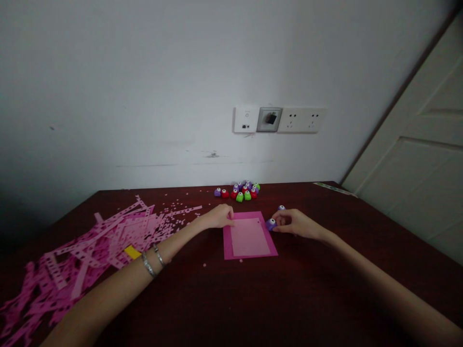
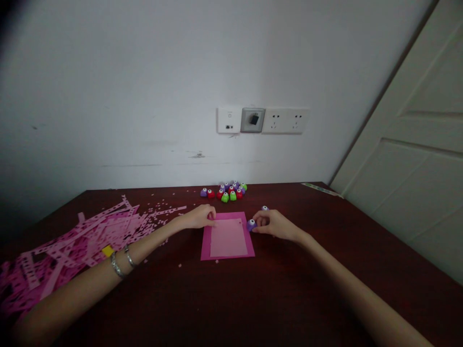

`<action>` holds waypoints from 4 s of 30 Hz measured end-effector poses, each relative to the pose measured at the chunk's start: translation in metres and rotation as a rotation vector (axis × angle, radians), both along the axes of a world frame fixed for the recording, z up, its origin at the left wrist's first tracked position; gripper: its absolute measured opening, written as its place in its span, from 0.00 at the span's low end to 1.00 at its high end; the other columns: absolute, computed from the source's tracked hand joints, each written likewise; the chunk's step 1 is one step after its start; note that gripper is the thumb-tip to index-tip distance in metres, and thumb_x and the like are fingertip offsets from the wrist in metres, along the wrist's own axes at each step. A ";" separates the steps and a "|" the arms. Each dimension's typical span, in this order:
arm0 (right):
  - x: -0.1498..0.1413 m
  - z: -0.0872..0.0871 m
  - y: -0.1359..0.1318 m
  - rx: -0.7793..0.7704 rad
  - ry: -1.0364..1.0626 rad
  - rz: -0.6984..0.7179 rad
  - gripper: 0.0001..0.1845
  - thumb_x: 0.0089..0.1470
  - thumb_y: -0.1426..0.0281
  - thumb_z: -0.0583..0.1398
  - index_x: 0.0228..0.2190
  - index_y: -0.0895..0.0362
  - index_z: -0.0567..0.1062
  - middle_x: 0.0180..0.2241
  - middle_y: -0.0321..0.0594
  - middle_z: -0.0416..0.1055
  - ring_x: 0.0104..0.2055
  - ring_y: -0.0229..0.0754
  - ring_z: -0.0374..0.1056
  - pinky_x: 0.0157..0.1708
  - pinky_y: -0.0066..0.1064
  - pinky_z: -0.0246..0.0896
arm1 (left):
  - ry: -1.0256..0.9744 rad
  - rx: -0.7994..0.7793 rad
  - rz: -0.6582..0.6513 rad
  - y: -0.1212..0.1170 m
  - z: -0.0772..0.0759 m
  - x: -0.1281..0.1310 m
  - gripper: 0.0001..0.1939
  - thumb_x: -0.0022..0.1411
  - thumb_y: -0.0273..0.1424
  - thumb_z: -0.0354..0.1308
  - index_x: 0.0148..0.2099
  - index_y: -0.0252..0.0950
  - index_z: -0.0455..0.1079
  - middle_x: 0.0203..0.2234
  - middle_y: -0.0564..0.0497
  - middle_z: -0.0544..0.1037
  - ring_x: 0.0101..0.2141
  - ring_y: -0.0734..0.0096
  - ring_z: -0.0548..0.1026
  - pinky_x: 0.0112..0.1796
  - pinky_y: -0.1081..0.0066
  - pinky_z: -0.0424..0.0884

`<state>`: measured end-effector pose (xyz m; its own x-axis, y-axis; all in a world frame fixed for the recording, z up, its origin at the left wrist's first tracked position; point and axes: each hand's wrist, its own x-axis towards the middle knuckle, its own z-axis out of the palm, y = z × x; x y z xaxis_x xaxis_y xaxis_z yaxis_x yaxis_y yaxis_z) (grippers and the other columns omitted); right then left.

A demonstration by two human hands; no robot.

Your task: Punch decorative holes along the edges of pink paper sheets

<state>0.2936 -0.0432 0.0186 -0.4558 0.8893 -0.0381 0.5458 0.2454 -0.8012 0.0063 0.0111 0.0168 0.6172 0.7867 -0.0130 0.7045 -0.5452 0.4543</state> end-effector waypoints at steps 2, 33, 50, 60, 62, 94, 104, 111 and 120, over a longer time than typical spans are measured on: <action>0.000 0.000 -0.001 0.000 -0.005 0.000 0.16 0.44 0.61 0.62 0.34 0.58 0.74 0.22 0.33 0.64 0.23 0.33 0.58 0.18 0.23 0.54 | -0.001 -0.045 0.014 0.001 0.000 0.001 0.08 0.46 0.33 0.63 0.28 0.34 0.71 0.26 0.50 0.74 0.28 0.71 0.70 0.29 0.74 0.62; -0.011 0.001 -0.002 -0.010 -0.015 -0.008 0.19 0.43 0.58 0.63 0.35 0.58 0.73 0.26 0.36 0.67 0.25 0.35 0.62 0.13 0.20 0.57 | -0.500 -0.639 0.229 0.003 0.004 -0.014 0.10 0.43 0.30 0.62 0.30 0.30 0.75 0.16 0.52 0.69 0.19 0.79 0.63 0.22 0.73 0.55; -0.017 0.002 0.001 -0.018 -0.021 0.021 0.16 0.45 0.62 0.62 0.35 0.58 0.72 0.26 0.36 0.66 0.25 0.34 0.61 0.13 0.20 0.56 | -0.504 -0.668 0.242 0.005 0.004 -0.014 0.08 0.41 0.29 0.63 0.28 0.32 0.76 0.16 0.52 0.70 0.19 0.79 0.62 0.23 0.73 0.56; -0.017 -0.001 0.001 -0.007 -0.044 0.019 0.15 0.45 0.62 0.62 0.35 0.57 0.72 0.25 0.34 0.65 0.24 0.32 0.60 0.13 0.19 0.55 | -0.497 -0.658 0.258 0.003 0.006 -0.012 0.07 0.43 0.28 0.61 0.28 0.31 0.75 0.15 0.53 0.69 0.19 0.79 0.62 0.23 0.74 0.56; -0.017 -0.001 0.000 0.002 -0.044 0.018 0.15 0.45 0.61 0.62 0.35 0.57 0.72 0.25 0.34 0.65 0.25 0.33 0.61 0.14 0.20 0.56 | -0.496 -0.658 0.263 0.003 0.006 -0.012 0.07 0.43 0.28 0.61 0.28 0.31 0.75 0.15 0.54 0.69 0.19 0.80 0.61 0.23 0.74 0.57; -0.020 0.003 -0.002 0.030 -0.016 0.044 0.16 0.45 0.60 0.62 0.34 0.57 0.72 0.24 0.33 0.66 0.25 0.34 0.61 0.21 0.24 0.57 | -0.498 -0.663 0.240 0.005 0.003 -0.013 0.09 0.41 0.30 0.62 0.29 0.31 0.75 0.17 0.52 0.70 0.20 0.79 0.62 0.23 0.73 0.56; -0.022 -0.003 0.002 0.040 -0.055 0.101 0.15 0.47 0.62 0.62 0.36 0.58 0.73 0.25 0.34 0.66 0.26 0.33 0.61 0.24 0.25 0.58 | -0.119 0.100 0.186 -0.036 0.012 0.003 0.17 0.52 0.34 0.55 0.43 0.30 0.70 0.37 0.41 0.73 0.40 0.59 0.68 0.40 0.62 0.62; -0.023 -0.001 0.003 0.040 -0.074 0.093 0.16 0.47 0.61 0.61 0.36 0.58 0.73 0.25 0.35 0.66 0.26 0.34 0.61 0.25 0.26 0.58 | 0.204 0.168 -0.132 -0.097 0.004 0.011 0.30 0.63 0.46 0.41 0.61 0.34 0.52 0.59 0.39 0.55 0.59 0.49 0.48 0.54 0.54 0.49; -0.025 -0.003 0.006 0.041 -0.070 0.103 0.17 0.46 0.60 0.62 0.36 0.58 0.74 0.24 0.34 0.66 0.26 0.34 0.60 0.23 0.25 0.57 | 0.219 0.078 -0.173 -0.098 -0.008 0.007 0.37 0.61 0.52 0.37 0.64 0.33 0.46 0.62 0.36 0.43 0.61 0.46 0.39 0.56 0.52 0.45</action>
<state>0.2688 -0.0377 0.0154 -0.5425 0.8392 -0.0377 0.5704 0.3350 -0.7500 0.0135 -0.0873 0.0092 0.7315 0.6738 -0.1049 0.6748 -0.6931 0.2536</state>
